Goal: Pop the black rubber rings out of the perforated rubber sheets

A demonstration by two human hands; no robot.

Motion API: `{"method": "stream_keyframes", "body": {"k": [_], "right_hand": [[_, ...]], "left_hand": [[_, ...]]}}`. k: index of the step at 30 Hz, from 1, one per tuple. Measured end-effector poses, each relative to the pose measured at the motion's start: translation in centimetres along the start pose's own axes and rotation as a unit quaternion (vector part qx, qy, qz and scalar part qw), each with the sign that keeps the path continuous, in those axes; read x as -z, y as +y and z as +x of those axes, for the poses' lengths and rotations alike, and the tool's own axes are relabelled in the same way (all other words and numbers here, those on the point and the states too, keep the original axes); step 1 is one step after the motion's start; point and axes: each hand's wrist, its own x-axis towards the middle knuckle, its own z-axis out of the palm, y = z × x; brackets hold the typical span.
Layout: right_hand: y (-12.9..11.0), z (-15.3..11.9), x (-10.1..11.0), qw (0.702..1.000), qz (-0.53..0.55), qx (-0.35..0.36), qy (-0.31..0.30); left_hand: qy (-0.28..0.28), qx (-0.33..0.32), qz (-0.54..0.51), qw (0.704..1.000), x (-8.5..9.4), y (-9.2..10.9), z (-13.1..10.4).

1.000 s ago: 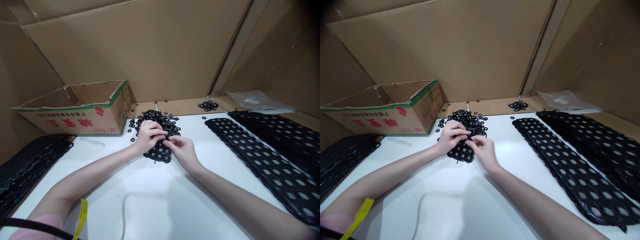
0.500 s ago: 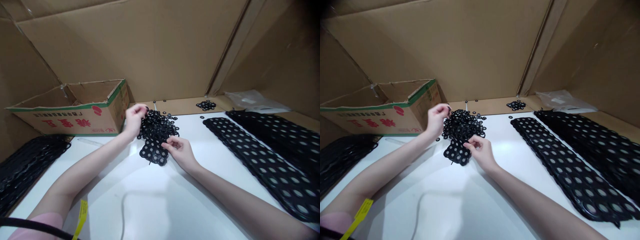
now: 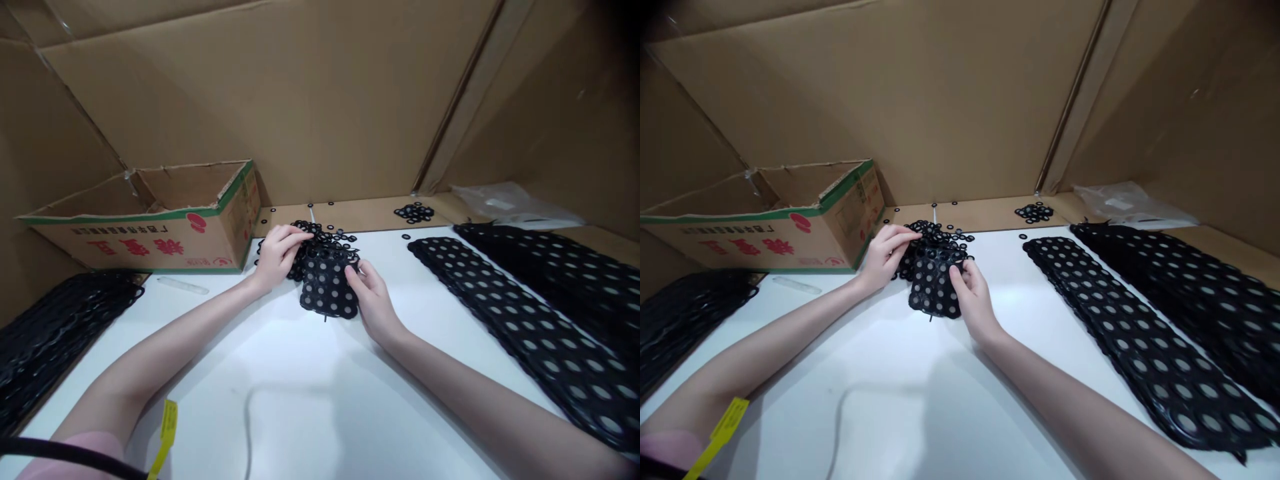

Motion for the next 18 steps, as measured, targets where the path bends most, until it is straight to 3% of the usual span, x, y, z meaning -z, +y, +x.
{"method": "stream_keyframes", "body": {"k": [2,7,14,18], "right_hand": [[0.0,0.0,0.1,1.0,0.016,-0.016,-0.001],[-0.3,0.1,0.2,1.0,0.011,-0.012,-0.004],[-0.1,0.1,0.3,1.0,-0.007,0.0,-0.015],[0.1,0.1,0.3,1.0,0.017,0.0,-0.007]], "left_hand": [[-0.005,-0.015,-0.024,1.0,0.1,0.9,-0.7],[-0.132,-0.058,-0.067,0.987,-1.2,1.9,-1.8],[-0.134,0.06,-0.184,0.972,-1.6,2.3,-1.6],[-0.12,0.093,-0.204,0.967,-1.8,2.5,-1.6]]}}
